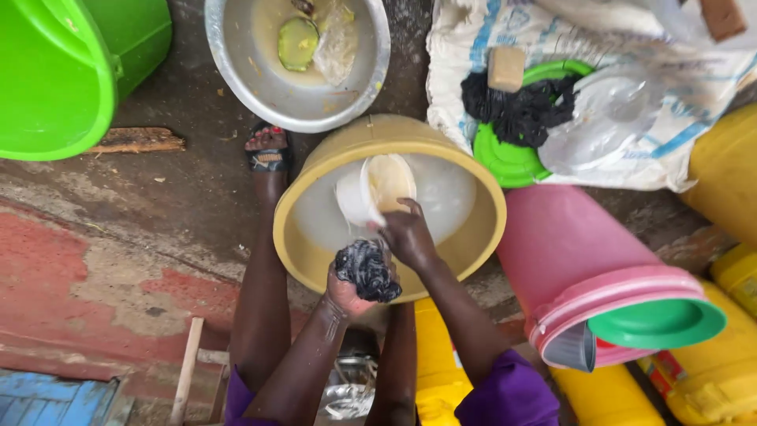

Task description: Washing various plastic and metal dishes in a basin of soapy water.

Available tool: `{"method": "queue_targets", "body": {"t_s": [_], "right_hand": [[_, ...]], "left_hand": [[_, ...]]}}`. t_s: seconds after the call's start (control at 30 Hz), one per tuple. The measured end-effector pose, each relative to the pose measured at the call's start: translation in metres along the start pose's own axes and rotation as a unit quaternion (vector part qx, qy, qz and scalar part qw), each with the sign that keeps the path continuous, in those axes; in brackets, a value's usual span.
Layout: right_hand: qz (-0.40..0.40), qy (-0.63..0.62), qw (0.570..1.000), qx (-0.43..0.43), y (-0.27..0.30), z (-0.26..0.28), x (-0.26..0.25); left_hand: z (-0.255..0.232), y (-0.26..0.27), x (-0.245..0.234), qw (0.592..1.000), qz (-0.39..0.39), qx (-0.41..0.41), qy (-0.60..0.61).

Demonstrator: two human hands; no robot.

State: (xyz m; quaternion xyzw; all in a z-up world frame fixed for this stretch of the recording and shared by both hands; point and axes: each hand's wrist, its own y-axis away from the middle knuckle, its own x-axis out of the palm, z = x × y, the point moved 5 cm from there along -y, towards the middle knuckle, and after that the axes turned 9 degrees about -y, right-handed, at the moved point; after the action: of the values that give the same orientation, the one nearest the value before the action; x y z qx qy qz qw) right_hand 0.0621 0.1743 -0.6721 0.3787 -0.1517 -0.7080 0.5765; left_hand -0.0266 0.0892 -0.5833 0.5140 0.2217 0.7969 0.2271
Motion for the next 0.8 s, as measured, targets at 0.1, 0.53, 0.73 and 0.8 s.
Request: {"method": "queue_targets", "body": {"t_s": [0.1,0.53,0.73,0.8], "right_hand": [[-0.066,-0.346,0.908,0.227,0.006,0.026,-0.067],[-0.154,-0.423,0.878,0.161,0.095,0.094,-0.081],[-0.239,-0.550,0.799,0.031,0.097,0.129,-0.091],[-0.275,-0.313,0.909,0.024,0.102,0.131,-0.094]], "left_hand": [[-0.012,0.001,0.050,0.996,0.077,0.029,-0.040],[0.003,-0.009,0.083,0.607,-0.148,0.252,-0.739],[0.025,0.004,0.073,0.562,-0.145,0.263,-0.771],[0.021,0.006,0.068,0.431,-0.158,0.223,-0.860]]}}
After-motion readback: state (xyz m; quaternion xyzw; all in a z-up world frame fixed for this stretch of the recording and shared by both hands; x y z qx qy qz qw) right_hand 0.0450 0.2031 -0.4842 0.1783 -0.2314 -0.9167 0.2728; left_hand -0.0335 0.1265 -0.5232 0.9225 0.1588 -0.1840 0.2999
